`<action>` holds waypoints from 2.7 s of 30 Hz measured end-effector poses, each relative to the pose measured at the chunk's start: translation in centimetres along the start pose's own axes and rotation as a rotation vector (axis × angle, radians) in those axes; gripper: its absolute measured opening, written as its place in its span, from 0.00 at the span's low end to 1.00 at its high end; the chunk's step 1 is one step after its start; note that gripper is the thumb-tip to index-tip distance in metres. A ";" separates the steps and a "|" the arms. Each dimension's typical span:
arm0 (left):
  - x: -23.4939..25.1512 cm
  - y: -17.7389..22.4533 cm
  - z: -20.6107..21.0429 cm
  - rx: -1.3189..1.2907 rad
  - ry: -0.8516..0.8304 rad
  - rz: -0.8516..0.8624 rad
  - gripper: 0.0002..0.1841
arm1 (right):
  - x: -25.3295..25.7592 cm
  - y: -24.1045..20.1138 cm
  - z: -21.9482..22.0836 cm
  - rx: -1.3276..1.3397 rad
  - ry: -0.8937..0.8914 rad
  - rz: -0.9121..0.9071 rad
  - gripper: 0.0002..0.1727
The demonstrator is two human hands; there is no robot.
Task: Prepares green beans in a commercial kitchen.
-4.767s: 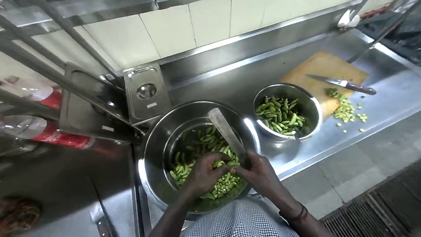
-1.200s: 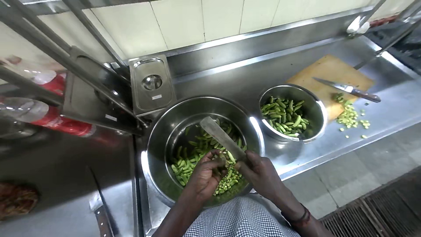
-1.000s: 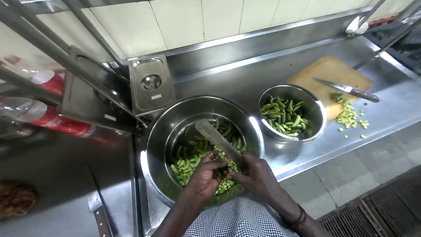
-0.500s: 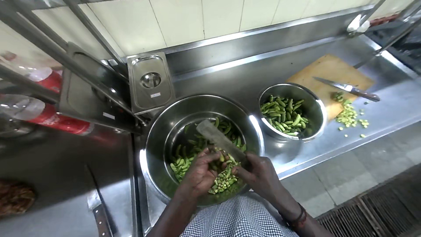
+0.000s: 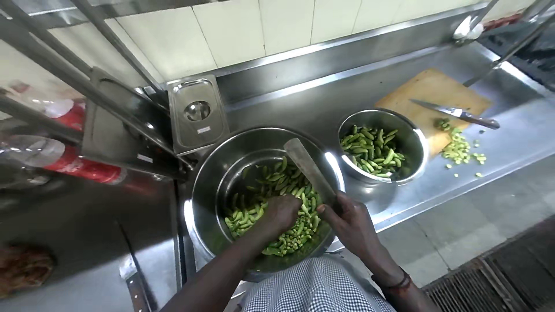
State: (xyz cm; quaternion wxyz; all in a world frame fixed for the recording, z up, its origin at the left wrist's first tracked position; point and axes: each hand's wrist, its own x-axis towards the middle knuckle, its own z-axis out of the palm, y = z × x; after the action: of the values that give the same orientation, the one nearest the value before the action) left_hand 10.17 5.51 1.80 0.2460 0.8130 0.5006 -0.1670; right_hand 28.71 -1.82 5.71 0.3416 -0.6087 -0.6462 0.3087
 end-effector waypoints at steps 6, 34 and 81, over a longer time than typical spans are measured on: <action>0.4 -1.6 -0.4 -0.228 0.037 0.027 0.13 | -0.1 0.7 -0.5 0.003 0.033 0.008 0.20; -8.1 -0.2 -0.4 -1.580 0.490 0.084 0.08 | 0.2 -0.3 1.2 0.044 -0.114 -0.102 0.33; 3.2 -1.2 0.3 -0.016 0.143 0.240 0.12 | -0.2 0.8 -1.2 -0.050 0.096 0.020 0.24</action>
State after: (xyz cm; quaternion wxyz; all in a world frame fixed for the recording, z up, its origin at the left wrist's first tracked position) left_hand 10.55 8.12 -0.38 0.2344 0.8750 0.4171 -0.0742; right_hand 30.22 -1.94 5.73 0.3538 -0.6378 -0.6304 0.2660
